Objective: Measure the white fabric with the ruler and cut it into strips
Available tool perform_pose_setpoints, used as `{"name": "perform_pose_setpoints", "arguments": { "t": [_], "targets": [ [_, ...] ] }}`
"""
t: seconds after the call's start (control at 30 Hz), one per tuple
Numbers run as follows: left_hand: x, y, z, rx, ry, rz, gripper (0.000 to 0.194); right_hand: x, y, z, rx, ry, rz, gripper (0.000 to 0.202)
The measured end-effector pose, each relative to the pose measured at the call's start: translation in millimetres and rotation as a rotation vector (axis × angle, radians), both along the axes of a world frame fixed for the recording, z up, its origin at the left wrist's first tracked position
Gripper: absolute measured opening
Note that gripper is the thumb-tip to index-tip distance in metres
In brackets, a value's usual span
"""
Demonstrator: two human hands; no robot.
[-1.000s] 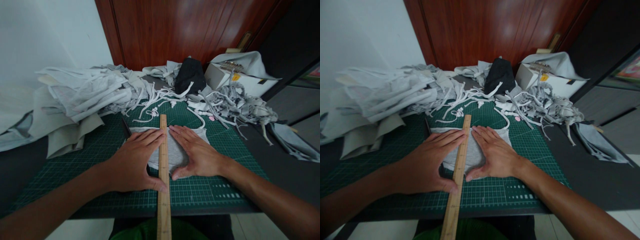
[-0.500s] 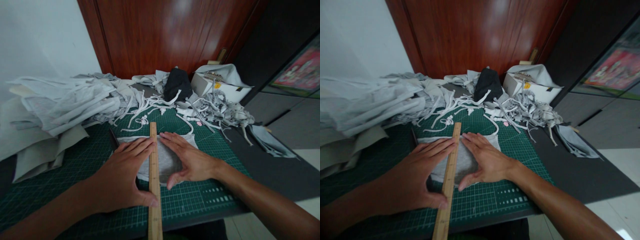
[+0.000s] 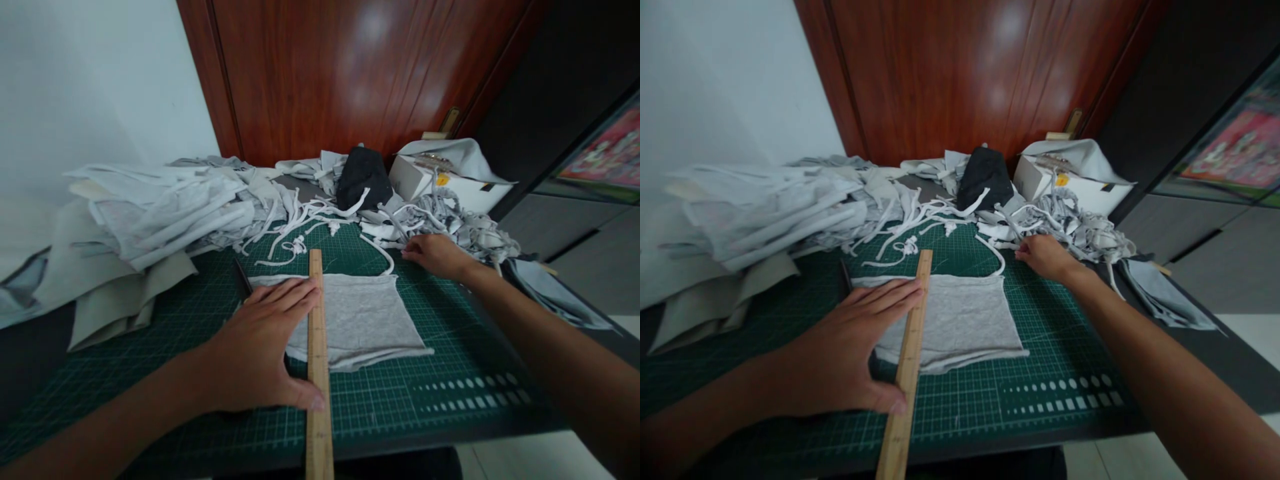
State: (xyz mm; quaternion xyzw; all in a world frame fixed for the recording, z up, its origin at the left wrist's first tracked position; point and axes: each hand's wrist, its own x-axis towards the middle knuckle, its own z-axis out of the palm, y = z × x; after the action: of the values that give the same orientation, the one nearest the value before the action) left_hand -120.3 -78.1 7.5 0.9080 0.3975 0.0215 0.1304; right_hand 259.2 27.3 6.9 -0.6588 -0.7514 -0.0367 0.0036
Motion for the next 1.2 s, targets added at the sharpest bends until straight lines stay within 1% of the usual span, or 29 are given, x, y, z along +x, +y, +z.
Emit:
{"name": "perform_pose_setpoints", "arguments": {
  "t": [0.1, 0.17, 0.23, 0.27, 0.3, 0.33, 0.4, 0.43, 0.47, 0.53, 0.57, 0.6, 0.67, 0.77, 0.87, 1.2],
  "targets": [
    [2.8, -1.5, 5.3, -0.019, -0.008, 0.001, 0.133, -2.6, -0.6, -2.0, 0.038, -0.033, -0.036, 0.026],
    [3.1, -2.2, 6.0, -0.027, -0.015, 0.001, 0.133, -5.2, -1.5, 2.6, 0.087, -0.059, -0.073, 0.030],
    [2.8, -2.6, 5.0, -0.028, -0.021, 0.003, 0.133, -13.5, -4.9, 10.2, 0.171, 0.006, -0.082, 0.032],
    [2.6, -2.7, 4.2, -0.028, -0.024, 0.006, 0.133, -21.2, -8.1, 14.1, 0.218, 0.110, -0.067, 0.030],
    [2.5, -2.6, 3.5, -0.028, -0.027, 0.007, 0.133, -31.8, -12.6, 17.3, 0.248, 0.290, -0.031, 0.026],
    [2.5, -2.5, 2.8, -0.028, -0.029, 0.007, 0.132, -45.2, -18.2, 19.3, 0.221, 0.538, 0.016, 0.023],
    [2.7, -2.1, 1.8, -0.024, -0.033, 0.007, 0.131, -78.4, -31.4, 18.0, 0.086, 1.048, 0.087, 0.015],
    [2.8, -1.9, 1.5, -0.020, -0.038, 0.005, 0.131, -96.6, -38.0, 14.5, 0.013, 1.229, 0.109, 0.015],
    [2.8, -1.7, 1.3, -0.015, -0.046, 0.003, 0.131, -114.3, -43.8, 9.1, -0.045, 1.357, 0.118, 0.016],
    [2.8, -1.4, 0.8, -0.007, -0.063, -0.002, 0.132, -144.3, -51.7, -5.2, -0.134, 1.499, 0.122, 0.017],
    [2.7, -1.3, 0.4, -0.005, -0.070, -0.006, 0.131, -155.3, -53.5, -13.0, -0.147, 1.554, 0.108, 0.017],
    [2.5, -1.2, -0.1, -0.003, -0.076, -0.009, 0.130, -163.0, -54.2, -20.3, -0.154, 1.601, 0.093, 0.017],
    [2.0, -1.0, -1.5, 0.003, -0.093, -0.018, 0.127, -169.9, -53.4, -32.1, -0.131, 1.649, 0.084, 0.019],
    [1.4, -0.8, -3.9, 0.013, -0.109, -0.029, 0.119, -166.6, -51.5, -40.5, -0.073, 1.680, 0.080, 0.021],
    [1.1, -0.7, -4.7, 0.020, -0.110, -0.026, 0.115, -161.1, -52.0, -41.7, -0.033, 1.733, 0.047, 0.024],
    [1.8, -1.3, -1.5, 0.008, -0.109, -0.023, 0.119, -159.7, -53.6, -41.3, -0.020, 1.773, 0.020, 0.028]
  ]
}}
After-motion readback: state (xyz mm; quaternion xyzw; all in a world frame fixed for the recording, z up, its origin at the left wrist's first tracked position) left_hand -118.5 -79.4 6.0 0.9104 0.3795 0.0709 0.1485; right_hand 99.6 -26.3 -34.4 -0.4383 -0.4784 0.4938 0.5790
